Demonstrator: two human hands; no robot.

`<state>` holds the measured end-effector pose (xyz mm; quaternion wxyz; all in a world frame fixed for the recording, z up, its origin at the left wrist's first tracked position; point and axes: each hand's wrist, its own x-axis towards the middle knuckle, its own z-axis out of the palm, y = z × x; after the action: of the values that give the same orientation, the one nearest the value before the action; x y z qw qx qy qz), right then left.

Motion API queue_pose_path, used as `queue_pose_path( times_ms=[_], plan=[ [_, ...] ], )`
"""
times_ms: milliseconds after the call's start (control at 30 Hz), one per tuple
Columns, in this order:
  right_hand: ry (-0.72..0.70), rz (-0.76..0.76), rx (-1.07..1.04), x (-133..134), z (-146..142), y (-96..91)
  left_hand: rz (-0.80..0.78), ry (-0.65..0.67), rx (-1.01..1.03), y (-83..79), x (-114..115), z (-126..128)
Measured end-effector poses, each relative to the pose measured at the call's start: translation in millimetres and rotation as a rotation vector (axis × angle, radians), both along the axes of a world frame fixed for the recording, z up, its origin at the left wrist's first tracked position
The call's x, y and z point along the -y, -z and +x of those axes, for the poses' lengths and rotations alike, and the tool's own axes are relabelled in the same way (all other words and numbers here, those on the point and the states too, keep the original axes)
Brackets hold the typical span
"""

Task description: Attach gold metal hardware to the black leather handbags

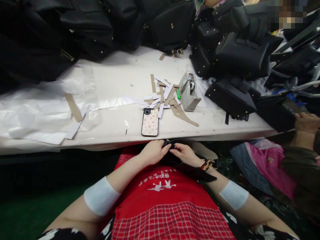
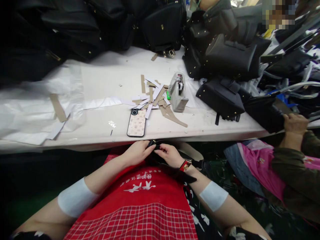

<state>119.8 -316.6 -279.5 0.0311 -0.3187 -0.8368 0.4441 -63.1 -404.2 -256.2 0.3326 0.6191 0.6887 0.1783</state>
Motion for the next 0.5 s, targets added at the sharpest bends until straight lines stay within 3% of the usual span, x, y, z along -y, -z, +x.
queue_pose_path(
  times_ms=[200, 500],
  plan=[
    [0.015, 0.131, 0.124, -13.1, 4.9, -10.0, -0.008, -0.125, -0.053, 6.7, 1.0, 2.2],
    [-0.225, 0.397, 0.458, -13.1, -11.8, -34.7, -0.092, -0.136, -0.175, 5.5, -1.2, 9.4]
  ],
)
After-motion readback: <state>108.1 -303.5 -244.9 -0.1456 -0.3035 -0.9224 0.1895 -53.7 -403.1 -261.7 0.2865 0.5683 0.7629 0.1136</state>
